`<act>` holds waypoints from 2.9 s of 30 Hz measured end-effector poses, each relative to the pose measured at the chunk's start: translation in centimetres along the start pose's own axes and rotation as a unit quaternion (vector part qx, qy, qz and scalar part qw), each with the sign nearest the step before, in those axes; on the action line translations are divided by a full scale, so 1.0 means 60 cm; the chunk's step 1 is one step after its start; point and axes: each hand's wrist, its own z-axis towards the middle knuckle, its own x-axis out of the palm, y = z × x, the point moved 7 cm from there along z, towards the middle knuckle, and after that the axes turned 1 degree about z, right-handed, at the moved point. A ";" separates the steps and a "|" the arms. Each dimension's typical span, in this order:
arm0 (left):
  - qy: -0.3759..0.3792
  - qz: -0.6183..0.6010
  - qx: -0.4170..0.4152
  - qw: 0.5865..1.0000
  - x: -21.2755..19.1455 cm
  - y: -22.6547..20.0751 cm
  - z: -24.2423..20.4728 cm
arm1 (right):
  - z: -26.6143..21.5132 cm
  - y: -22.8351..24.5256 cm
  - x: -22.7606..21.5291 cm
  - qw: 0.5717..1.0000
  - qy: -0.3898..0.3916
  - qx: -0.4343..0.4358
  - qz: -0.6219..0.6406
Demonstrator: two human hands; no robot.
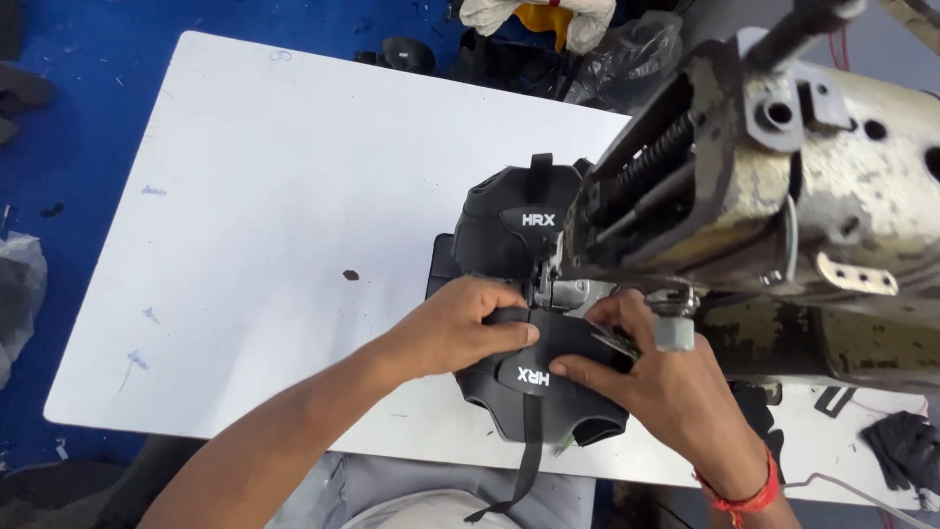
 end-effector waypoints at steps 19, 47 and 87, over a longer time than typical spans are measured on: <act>0.023 -0.053 -0.082 0.995 -0.039 0.016 0.050 | 0.049 0.010 0.003 0.965 -0.035 -0.162 0.201; 0.103 0.090 -0.089 0.987 -0.070 -0.022 0.075 | 0.081 -0.059 0.041 0.962 0.046 0.012 0.269; -0.139 -0.039 -0.068 0.987 -0.030 -0.041 -0.012 | 0.015 -0.035 0.066 0.963 -0.155 0.018 0.218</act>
